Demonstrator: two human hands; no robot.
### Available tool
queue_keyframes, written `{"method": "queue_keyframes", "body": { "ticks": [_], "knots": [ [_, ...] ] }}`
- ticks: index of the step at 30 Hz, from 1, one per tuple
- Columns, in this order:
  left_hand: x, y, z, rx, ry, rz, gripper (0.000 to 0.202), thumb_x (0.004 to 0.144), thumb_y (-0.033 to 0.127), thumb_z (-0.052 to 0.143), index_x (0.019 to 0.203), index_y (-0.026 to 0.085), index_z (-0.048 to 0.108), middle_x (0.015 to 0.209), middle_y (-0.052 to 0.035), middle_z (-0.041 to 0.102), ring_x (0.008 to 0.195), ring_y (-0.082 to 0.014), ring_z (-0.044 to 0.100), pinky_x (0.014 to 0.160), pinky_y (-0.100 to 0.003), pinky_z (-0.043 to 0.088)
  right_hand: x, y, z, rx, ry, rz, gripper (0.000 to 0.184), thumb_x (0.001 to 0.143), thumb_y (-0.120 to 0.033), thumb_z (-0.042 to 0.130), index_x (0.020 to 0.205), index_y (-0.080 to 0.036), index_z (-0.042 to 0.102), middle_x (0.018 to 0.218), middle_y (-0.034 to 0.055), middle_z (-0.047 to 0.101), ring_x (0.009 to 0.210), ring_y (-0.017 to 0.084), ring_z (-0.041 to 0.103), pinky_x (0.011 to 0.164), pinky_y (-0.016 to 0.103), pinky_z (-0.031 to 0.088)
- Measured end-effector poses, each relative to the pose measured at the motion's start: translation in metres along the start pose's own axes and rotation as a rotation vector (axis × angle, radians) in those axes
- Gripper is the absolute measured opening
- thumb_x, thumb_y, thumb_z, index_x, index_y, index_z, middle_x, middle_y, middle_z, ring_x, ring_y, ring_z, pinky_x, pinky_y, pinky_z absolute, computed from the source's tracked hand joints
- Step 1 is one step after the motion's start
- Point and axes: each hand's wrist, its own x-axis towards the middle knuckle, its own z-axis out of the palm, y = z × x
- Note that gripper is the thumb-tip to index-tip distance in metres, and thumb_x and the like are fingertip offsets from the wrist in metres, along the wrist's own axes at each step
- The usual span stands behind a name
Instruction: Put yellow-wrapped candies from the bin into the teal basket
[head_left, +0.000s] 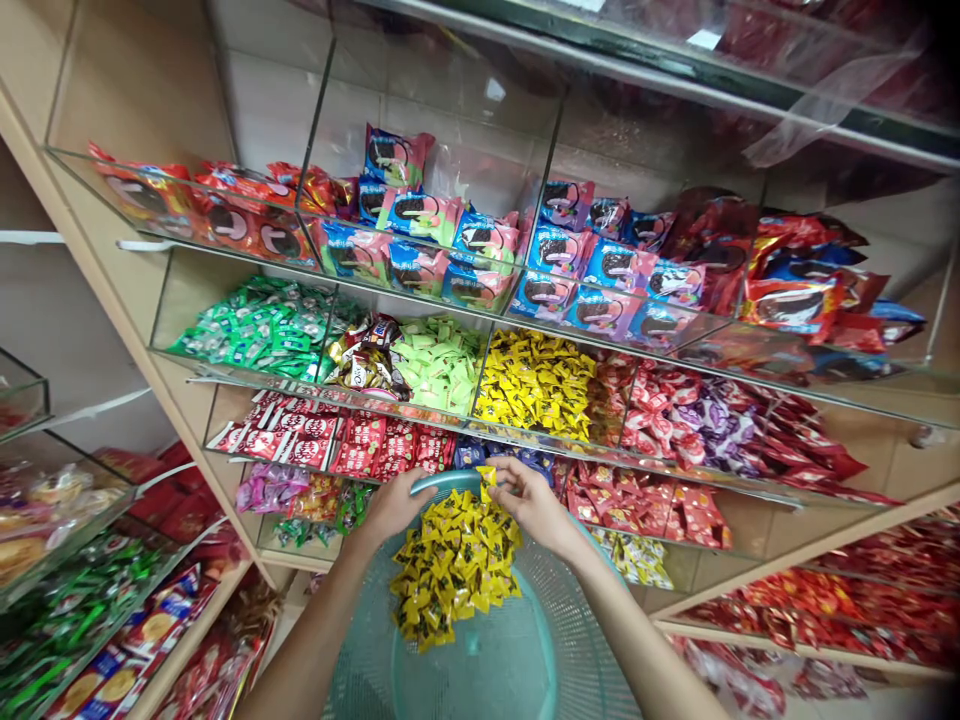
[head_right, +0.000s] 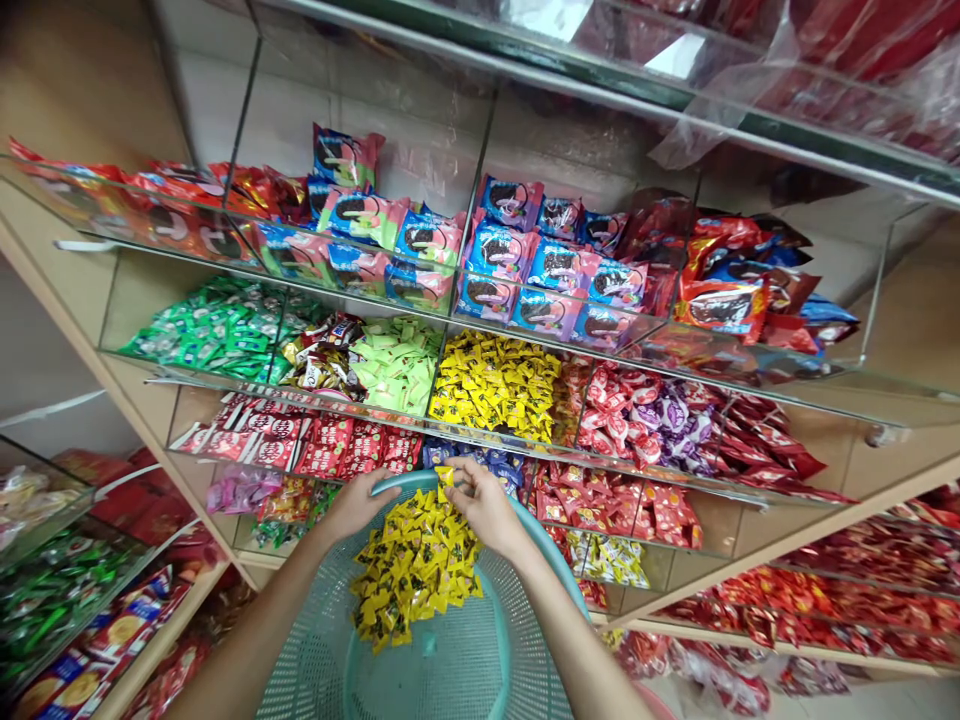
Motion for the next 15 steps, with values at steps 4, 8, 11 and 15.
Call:
{"method": "queue_keyframes", "body": {
  "ticks": [4,8,11,15],
  "knots": [
    [0.001,-0.002,0.0,0.017,0.015,0.047,0.039,0.075,0.051,0.05,0.097,0.021,0.062,0.083,-0.0026,0.067,0.079,-0.0195,0.059,0.069,-0.024,0.041,0.0,0.014,0.005,-0.225,-0.038,-0.012,0.032,0.076,-0.023,0.056,0.108,-0.02,0.054,0.084,0.0005,0.055,0.064,0.011,0.049,0.06,0.025,0.043],
    [0.002,-0.004,0.002,0.033,0.026,0.067,0.037,0.076,0.05,0.049,0.096,0.022,0.062,0.083,-0.0021,0.066,0.076,-0.0181,0.059,0.067,-0.023,0.04,0.001,0.018,0.012,-0.343,-0.063,-0.03,0.032,0.076,-0.019,0.055,0.108,-0.02,0.056,0.086,0.0018,0.054,0.067,0.012,0.05,0.06,0.025,0.042],
    [0.002,-0.004,0.003,0.053,0.025,0.046,0.035,0.076,0.049,0.049,0.094,0.022,0.062,0.078,-0.0012,0.065,0.071,-0.0165,0.057,0.063,-0.022,0.038,0.002,0.02,0.016,-0.446,-0.08,-0.04,0.033,0.076,-0.017,0.053,0.109,-0.02,0.056,0.082,0.002,0.054,0.07,0.015,0.051,0.064,0.026,0.042],
    [0.0,-0.003,0.002,0.074,0.02,0.021,0.034,0.076,0.05,0.049,0.091,0.022,0.061,0.071,0.0,0.062,0.064,-0.0152,0.055,0.059,-0.022,0.036,-0.001,0.023,0.018,-0.605,-0.104,-0.025,0.037,0.078,-0.018,0.051,0.115,-0.021,0.053,0.091,0.005,0.056,0.083,0.019,0.053,0.075,0.03,0.043]
  ]
}}
